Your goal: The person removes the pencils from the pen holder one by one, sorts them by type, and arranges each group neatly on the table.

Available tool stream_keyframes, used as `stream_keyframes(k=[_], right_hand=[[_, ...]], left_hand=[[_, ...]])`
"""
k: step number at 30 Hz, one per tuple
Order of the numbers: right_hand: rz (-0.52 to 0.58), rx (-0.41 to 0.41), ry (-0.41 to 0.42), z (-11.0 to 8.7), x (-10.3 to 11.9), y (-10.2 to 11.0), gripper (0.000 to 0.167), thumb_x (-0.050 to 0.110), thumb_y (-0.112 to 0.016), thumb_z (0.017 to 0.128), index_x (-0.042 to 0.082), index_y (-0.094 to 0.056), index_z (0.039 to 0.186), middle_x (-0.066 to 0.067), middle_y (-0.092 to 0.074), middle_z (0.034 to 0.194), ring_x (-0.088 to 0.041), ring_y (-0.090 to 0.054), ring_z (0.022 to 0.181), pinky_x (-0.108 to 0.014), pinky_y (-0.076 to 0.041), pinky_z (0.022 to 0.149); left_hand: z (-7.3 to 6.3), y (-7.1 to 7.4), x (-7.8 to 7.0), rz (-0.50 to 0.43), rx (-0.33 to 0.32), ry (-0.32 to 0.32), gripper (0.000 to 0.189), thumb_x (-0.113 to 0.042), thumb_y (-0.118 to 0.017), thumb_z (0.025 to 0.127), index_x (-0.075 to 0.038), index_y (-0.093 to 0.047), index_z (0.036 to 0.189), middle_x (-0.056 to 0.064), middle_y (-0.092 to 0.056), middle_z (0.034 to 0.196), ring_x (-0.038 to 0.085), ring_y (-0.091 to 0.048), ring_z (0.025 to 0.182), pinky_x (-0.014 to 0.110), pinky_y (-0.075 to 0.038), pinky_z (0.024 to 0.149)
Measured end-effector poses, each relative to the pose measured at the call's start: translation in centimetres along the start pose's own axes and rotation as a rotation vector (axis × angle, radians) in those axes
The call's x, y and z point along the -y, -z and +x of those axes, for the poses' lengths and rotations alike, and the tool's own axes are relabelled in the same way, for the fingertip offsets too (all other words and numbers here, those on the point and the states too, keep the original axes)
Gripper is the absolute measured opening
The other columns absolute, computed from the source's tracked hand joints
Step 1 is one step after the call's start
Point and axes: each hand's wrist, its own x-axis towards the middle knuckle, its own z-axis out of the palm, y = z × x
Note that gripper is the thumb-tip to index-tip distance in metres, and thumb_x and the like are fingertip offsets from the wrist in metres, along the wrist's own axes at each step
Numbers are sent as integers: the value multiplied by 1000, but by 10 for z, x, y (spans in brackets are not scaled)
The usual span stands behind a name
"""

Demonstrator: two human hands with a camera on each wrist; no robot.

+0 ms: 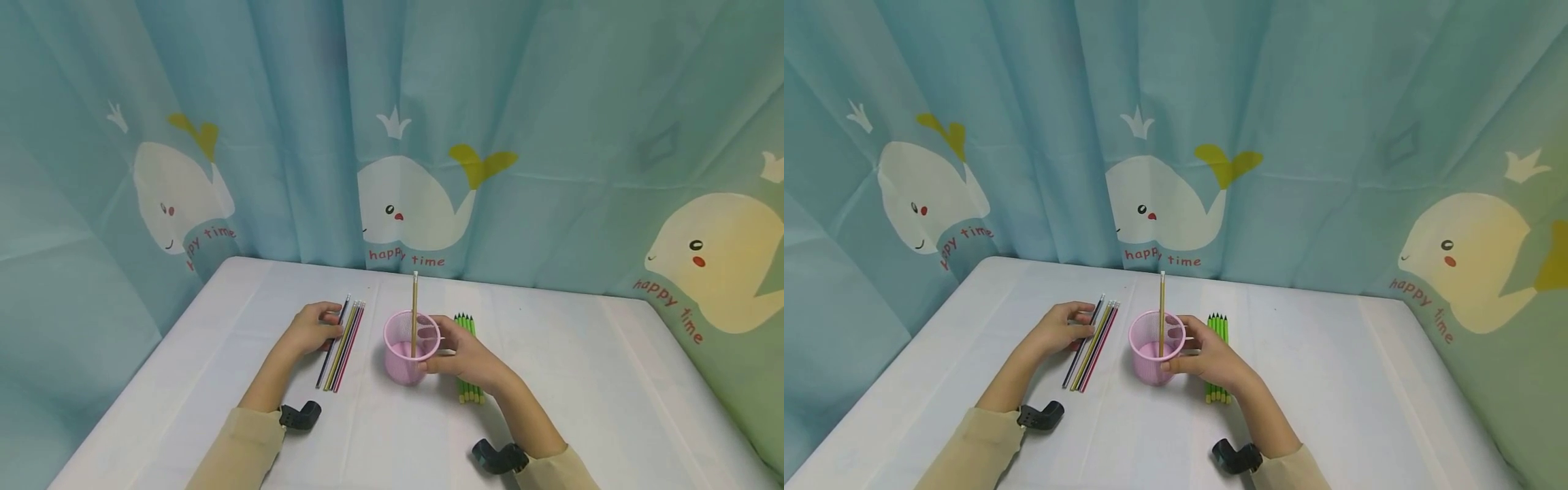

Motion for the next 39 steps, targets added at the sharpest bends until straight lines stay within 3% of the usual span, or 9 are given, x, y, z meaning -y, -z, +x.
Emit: stream_keyframes(k=[11, 19, 24, 28, 35, 39], right_hand=[[2, 3, 13, 0, -1, 0, 70, 15, -82, 80, 13, -48, 142, -15, -56, 136, -38, -55, 125, -54, -44, 108], [-4, 2, 21, 1, -2, 0, 70, 15, -82, 81, 13, -48, 142, -15, -56, 136, -37, -55, 124, -54, -45, 107], [-11, 2, 21, 0, -1, 0, 69, 16, -82, 81, 13, -49, 142, -14, -56, 136, -36, -55, 124, -56, -43, 109], [-12, -2, 13, 0, 0, 0, 70, 16, -82, 80, 14, -48, 142, -14, -56, 137, -36, -55, 125, -57, -43, 109], [-4, 8, 23, 1, -1, 0, 70, 16, -82, 81, 14, -48, 142, -14, -56, 137, -37, -54, 126, -58, -42, 109], [1, 3, 18, 0, -1, 0, 70, 16, -82, 80, 13, -49, 142, -14, -56, 137, -37, -55, 124, -57, -43, 108]], left_hand=[[-2, 0, -3, -53, 22, 14, 48, -3, -68, 91, 2, -55, 136, 18, -65, 116, 17, -65, 76, 30, -60, 63], [-3, 2, -6, -37, 29, -5, 47, -4, -67, 92, 1, -55, 137, 18, -65, 117, 18, -65, 75, 30, -60, 63], [-6, 3, -13, 13, 33, -72, 46, -6, -66, 92, -1, -56, 136, 17, -67, 116, 19, -65, 75, 32, -58, 64], [-8, 2, -22, -8, 73, -119, 44, -6, -64, 94, -1, -56, 137, 17, -67, 117, 20, -66, 85, 33, -59, 69], [-17, 2, -38, -120, 149, -220, 45, -3, -62, 95, 0, -54, 139, 24, -64, 122, 29, -69, 99, 39, -61, 82], [-21, -1, -46, -246, 237, -302, 47, -4, -61, 96, -3, -51, 141, 25, -61, 126, 33, -66, 105, 38, -60, 87]])
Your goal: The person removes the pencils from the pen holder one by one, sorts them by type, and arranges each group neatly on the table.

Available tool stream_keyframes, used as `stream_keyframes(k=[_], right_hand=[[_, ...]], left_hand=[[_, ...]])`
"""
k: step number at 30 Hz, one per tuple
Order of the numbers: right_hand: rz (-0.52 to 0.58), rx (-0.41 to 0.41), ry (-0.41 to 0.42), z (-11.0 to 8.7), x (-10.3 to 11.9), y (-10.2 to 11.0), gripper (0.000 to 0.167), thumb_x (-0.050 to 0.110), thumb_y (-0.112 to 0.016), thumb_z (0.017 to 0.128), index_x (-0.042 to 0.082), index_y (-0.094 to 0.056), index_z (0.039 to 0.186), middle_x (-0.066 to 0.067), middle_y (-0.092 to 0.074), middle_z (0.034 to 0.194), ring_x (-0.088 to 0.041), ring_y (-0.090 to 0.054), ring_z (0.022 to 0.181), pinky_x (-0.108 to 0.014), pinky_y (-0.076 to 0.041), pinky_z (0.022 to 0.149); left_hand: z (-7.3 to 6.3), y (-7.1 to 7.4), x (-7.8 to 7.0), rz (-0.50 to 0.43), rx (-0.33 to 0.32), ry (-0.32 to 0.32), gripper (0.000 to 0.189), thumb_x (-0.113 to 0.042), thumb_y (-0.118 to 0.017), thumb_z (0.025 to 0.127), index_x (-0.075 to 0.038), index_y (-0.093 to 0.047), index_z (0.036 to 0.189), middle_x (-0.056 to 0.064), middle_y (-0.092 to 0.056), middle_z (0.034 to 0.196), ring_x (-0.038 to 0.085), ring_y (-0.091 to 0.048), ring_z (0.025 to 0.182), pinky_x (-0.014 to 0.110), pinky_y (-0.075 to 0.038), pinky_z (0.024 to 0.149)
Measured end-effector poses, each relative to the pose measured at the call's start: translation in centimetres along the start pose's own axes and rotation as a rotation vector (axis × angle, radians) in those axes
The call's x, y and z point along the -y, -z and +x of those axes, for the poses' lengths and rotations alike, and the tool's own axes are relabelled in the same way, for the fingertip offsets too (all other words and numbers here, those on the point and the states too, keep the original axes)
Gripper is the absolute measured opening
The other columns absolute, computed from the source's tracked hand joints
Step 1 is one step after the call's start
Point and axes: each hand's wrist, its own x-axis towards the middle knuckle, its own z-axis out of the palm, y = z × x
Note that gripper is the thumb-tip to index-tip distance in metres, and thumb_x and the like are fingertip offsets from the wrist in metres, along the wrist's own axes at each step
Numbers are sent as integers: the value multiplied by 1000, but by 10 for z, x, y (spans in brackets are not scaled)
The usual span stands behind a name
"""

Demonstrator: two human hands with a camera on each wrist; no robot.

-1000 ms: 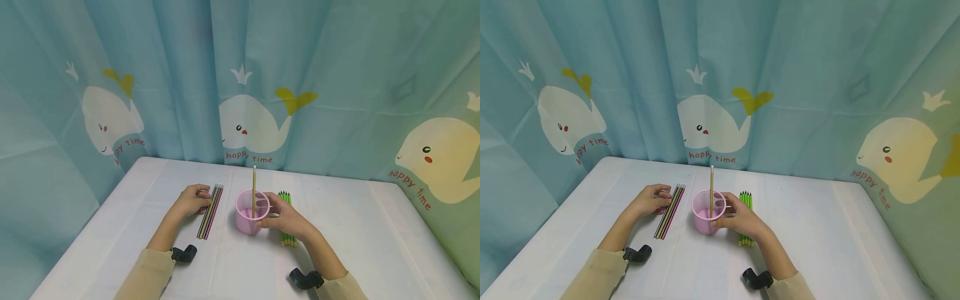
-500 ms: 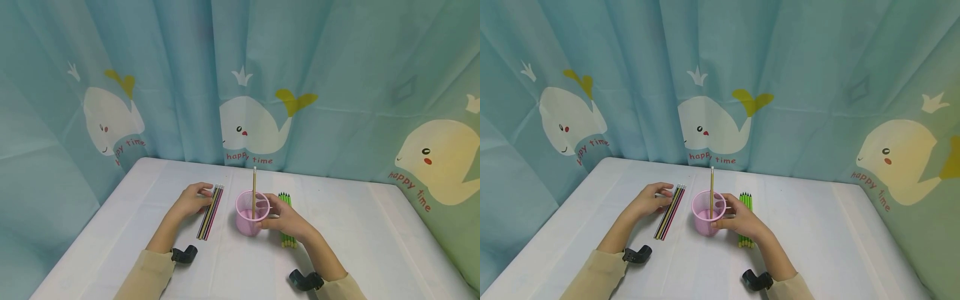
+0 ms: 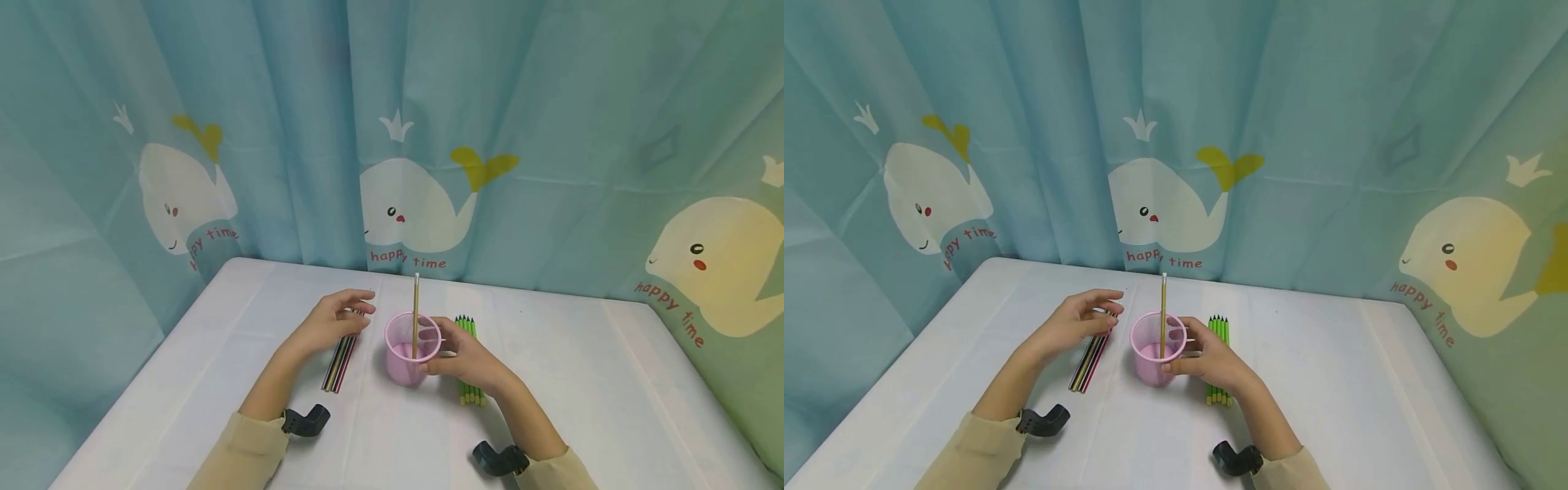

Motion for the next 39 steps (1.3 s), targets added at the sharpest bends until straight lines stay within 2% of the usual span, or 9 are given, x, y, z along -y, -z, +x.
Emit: stream_keyframes(k=[3, 6, 9, 14, 19, 24, 29, 35, 39], right_hand=[[0, -10, -7, 0, -1, 0, 70, 16, -83, 80, 13, -49, 142, -14, -56, 136, -37, -56, 123, -55, -44, 107], [7, -12, -6, 0, -1, 0, 70, 16, -83, 80, 13, -49, 141, -14, -57, 136, -37, -57, 122, -55, -45, 107], [8, -1, 0, 1, -1, 0, 70, 16, -82, 80, 12, -49, 142, -14, -57, 137, -37, -56, 123, -56, -44, 107], [-1, -2, -8, 1, -2, -2, 69, 16, -82, 81, 13, -49, 141, -15, -57, 136, -35, -57, 122, -56, -44, 107], [-15, -6, 6, 3, -4, -2, 69, 17, -81, 81, 10, -48, 142, -17, -57, 136, -37, -57, 123, -54, -46, 106], [-5, -4, 1, 3, -5, -2, 70, 16, -82, 81, 12, -49, 142, -16, -57, 137, -37, -56, 124, -52, -47, 106], [-1, -5, -3, 2, -5, -2, 70, 16, -82, 80, 14, -49, 142, -15, -57, 136, -36, -56, 124, -52, -47, 105], [0, -2, -4, 2, -5, -1, 70, 15, -81, 80, 14, -49, 142, -15, -56, 136, -36, -57, 123, -52, -47, 105], [-8, 0, 3, 1, -4, -1, 69, 16, -81, 81, 14, -48, 142, -14, -57, 135, -37, -57, 122, -49, -49, 104]], left_hand=[[1, -6, -5, -117, 44, -31, 46, -8, -60, 97, -8, -51, 142, 23, -59, 130, 31, -64, 110, 39, -59, 90], [1, -12, -9, -218, 46, -43, 45, -9, -61, 97, -9, -52, 141, 24, -56, 133, 30, -63, 114, 39, -58, 92], [1, -19, -10, -309, 15, -63, 44, -7, -60, 98, -4, -51, 141, 27, -54, 133, 32, -62, 115, 40, -58, 93], [1, -31, -11, -440, -60, -72, 40, -8, -58, 100, 0, -49, 138, 16, -60, 125, 28, -63, 114, 39, -57, 96], [2, -41, -10, -479, -128, -118, 38, -9, -58, 99, 3, -49, 134, 19, -57, 130, 32, -56, 124, 37, -52, 103], [4, -47, -5, -389, -146, -153, 32, -9, -56, 100, -1, -54, 131, 15, -56, 134, 31, -51, 131, 36, -47, 109], [4, -54, -2, -198, -103, -202, 32, -11, -58, 100, -5, -57, 132, 9, -55, 138, 30, -48, 134, 41, -45, 111], [2, -61, 2, 67, 3, -286, 37, -18, -60, 100, -9, -58, 136, 10, -42, 153, 32, -35, 144, 59, -38, 112], [2, -64, 3, 262, 23, -307, 42, -27, -63, 98, -14, -59, 139, 6, -42, 155, 29, -34, 146, 61, -34, 113]])
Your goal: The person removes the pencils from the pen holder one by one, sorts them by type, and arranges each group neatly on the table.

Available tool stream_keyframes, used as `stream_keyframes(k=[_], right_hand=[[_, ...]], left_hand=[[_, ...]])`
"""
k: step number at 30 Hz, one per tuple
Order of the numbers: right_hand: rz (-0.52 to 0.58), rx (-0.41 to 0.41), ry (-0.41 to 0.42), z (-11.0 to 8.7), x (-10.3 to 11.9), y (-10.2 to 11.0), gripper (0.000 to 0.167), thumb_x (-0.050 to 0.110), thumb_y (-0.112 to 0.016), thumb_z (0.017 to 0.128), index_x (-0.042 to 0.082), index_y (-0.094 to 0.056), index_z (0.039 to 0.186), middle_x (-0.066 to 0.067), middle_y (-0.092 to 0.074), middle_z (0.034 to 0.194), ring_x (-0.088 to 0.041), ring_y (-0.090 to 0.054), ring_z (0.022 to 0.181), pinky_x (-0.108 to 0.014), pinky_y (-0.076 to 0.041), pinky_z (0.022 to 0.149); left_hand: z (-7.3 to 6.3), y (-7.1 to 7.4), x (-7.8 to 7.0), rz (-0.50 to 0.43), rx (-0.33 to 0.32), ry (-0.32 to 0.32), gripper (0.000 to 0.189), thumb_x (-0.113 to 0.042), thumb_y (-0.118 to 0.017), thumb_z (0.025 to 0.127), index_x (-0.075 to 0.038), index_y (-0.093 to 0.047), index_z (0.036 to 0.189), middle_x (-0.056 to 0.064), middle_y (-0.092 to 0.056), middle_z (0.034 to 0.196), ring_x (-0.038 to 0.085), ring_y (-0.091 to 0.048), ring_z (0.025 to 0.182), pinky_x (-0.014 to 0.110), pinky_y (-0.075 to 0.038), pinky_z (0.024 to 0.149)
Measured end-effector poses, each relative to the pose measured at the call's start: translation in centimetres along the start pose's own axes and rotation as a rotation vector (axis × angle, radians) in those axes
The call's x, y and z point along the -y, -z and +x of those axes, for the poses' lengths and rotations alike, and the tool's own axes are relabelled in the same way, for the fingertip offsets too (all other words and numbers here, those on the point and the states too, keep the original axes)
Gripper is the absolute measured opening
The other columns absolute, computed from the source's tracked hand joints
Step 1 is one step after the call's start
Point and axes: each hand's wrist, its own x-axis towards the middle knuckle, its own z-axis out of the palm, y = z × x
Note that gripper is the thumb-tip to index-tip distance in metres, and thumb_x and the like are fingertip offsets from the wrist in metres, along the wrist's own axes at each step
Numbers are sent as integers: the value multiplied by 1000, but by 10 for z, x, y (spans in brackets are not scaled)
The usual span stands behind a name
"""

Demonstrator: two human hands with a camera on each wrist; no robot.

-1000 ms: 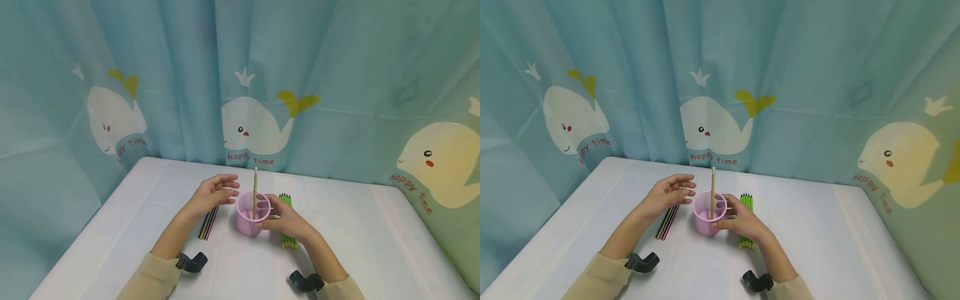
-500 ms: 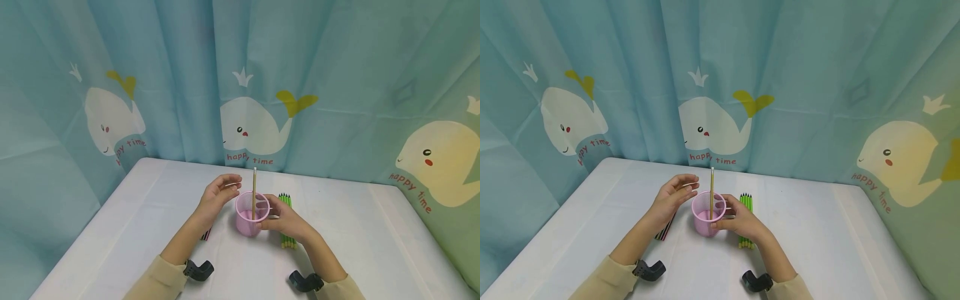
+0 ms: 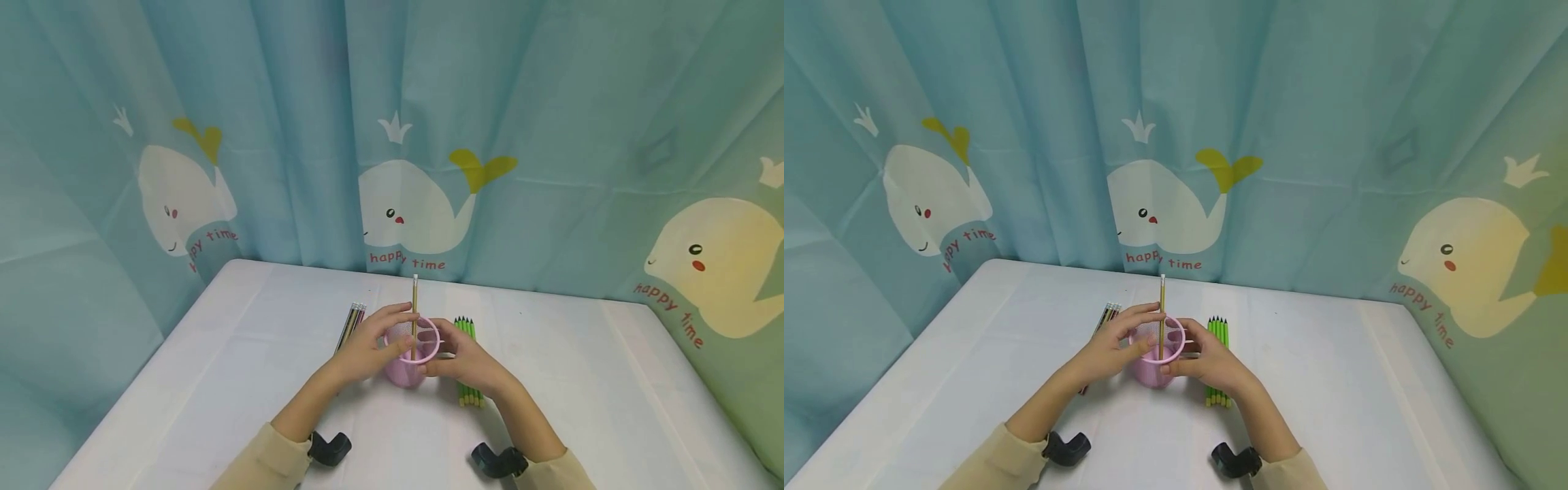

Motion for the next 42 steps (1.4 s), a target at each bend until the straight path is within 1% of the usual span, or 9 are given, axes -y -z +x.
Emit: stream_keyframes(k=[2, 4, 11, 14, 17, 21, 25, 33, 42], right_hand=[[-3, 1, 0, 0, 0, 0, 69, 16, -81, 81, 13, -48, 142, -14, -57, 135, -37, -57, 122, -48, -49, 103], [-7, 3, 4, 0, 0, 0, 69, 16, -81, 82, 13, -48, 142, -14, -57, 135, -37, -57, 122, -48, -50, 103], [-5, 8, 16, 1, 1, 0, 70, 16, -80, 82, 10, -47, 143, -16, -55, 137, -38, -56, 123, -50, -48, 104], [-1, 5, 0, 1, 2, 0, 71, 16, -81, 81, 10, -47, 144, -16, -55, 138, -38, -56, 123, -50, -48, 105], [-5, 2, -8, 0, 2, 0, 71, 16, -81, 81, 10, -47, 143, -17, -55, 138, -37, -56, 124, -52, -47, 106], [-3, 0, -9, 0, 3, 0, 71, 17, -81, 81, 11, -47, 142, -17, -55, 137, -36, -56, 123, -53, -46, 106], [4, 4, -10, -1, 3, 0, 71, 18, -82, 81, 10, -47, 143, -16, -55, 138, -36, -56, 123, -54, -45, 107], [1, 1, 0, -1, 3, 0, 71, 19, -81, 81, 9, -47, 143, -17, -54, 139, -38, -56, 124, -57, -44, 107], [-4, -2, -6, -2, 5, -1, 72, 19, -81, 81, 9, -46, 143, -15, -55, 139, -38, -55, 124, -58, -43, 108]], left_hand=[[0, -1, 0, 66, 6, -9, 44, -30, -64, 98, -16, -58, 140, 4, -44, 154, 28, -36, 145, 59, -33, 115], [0, -1, 0, 98, 5, -18, 45, -30, -64, 98, -15, -58, 140, 5, -45, 154, 28, -38, 144, 59, -32, 116], [2, 0, -2, 116, -12, -22, 46, -28, -63, 98, -10, -57, 141, 7, -48, 152, 27, -41, 143, 53, -34, 117], [1, 1, -3, 99, -28, -16, 47, -27, -64, 98, -8, -57, 140, 7, -49, 150, 26, -42, 142, 51, -39, 114], [1, 3, -3, 60, -52, -2, 47, -27, -64, 98, -7, -57, 140, 7, -50, 149, 25, -44, 141, 51, -48, 106], [1, 6, -4, 30, -82, 16, 45, -27, -63, 99, -10, -58, 139, 5, -52, 147, 22, -47, 138, 48, -55, 98], [1, 8, -3, 28, -106, 19, 43, -27, -63, 99, -11, -58, 139, 3, -53, 146, 20, -48, 136, 43, -56, 96], [1, 15, -6, 19, -141, -10, 42, -26, -62, 99, -9, -58, 138, 5, -54, 145, 22, -49, 135, 40, -57, 94], [2, 20, -7, 5, -165, -6, 42, -25, -63, 99, -12, -58, 139, 3, -54, 144, 20, -51, 134, 39, -57, 94]])
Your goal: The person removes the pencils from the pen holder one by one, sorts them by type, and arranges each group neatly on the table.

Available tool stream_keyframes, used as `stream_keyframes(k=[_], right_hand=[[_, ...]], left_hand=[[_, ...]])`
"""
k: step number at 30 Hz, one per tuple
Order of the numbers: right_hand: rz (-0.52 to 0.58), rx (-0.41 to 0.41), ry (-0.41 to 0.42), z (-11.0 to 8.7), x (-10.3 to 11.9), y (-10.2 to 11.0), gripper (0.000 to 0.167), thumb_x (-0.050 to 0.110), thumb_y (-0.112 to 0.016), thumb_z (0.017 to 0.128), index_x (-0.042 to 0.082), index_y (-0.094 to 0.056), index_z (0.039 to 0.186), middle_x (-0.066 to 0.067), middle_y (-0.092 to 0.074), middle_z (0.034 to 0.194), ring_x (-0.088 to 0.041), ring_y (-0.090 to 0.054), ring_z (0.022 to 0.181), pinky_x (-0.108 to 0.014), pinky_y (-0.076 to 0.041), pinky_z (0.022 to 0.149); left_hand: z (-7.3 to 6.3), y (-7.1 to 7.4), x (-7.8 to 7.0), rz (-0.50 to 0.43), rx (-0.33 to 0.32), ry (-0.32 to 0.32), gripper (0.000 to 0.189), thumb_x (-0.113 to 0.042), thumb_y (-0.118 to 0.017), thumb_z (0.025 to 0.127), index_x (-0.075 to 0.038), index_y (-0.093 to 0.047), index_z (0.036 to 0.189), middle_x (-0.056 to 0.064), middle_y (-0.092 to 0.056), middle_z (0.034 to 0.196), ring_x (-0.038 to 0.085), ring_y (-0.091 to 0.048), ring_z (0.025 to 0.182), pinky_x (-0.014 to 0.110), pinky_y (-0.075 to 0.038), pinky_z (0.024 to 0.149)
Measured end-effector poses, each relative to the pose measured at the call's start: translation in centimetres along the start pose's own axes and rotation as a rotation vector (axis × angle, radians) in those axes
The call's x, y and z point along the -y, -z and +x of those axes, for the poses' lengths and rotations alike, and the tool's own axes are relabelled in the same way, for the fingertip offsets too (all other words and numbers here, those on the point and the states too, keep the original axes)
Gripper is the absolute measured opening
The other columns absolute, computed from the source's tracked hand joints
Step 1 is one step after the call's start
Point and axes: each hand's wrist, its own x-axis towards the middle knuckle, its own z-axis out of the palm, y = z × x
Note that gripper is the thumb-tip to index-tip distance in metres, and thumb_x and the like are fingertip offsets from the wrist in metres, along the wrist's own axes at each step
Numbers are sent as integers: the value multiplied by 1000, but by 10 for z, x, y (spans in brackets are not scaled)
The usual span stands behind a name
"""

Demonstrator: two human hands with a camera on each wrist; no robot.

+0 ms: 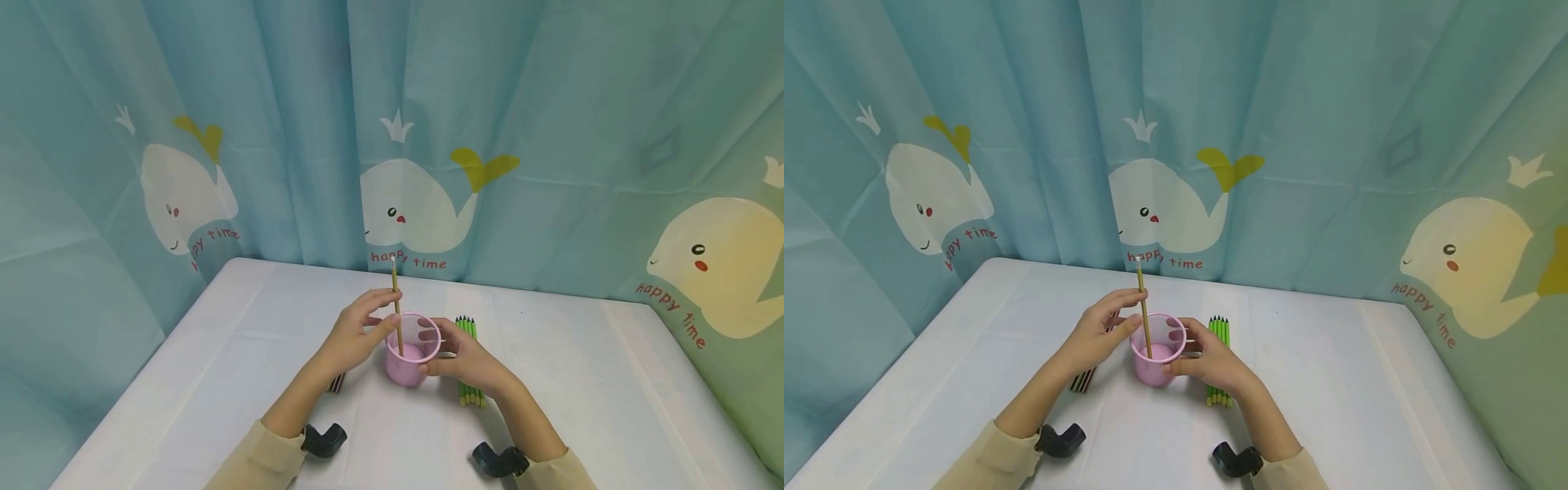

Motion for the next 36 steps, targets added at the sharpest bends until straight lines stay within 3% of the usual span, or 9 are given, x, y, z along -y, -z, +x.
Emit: stream_keyframes(k=[19, 36], right_hand=[[-5, -6, -10, 0, -1, 1, 72, 19, -82, 81, 9, -47, 143, -15, -55, 139, -36, -55, 125, -57, -43, 109], [11, 3, 10, 0, -1, 1, 71, 17, -82, 81, 9, -48, 142, -16, -56, 138, -38, -56, 124, -56, -44, 107]], left_hand=[[1, 13, -9, -12, -101, -61, 40, -18, -64, 98, -11, -59, 137, 5, -57, 140, 30, -58, 124, 41, -59, 90], [0, 19, -12, -127, -210, -65, 34, -12, -63, 99, -11, -61, 133, 6, -61, 130, 22, -60, 120, 37, -58, 92]])
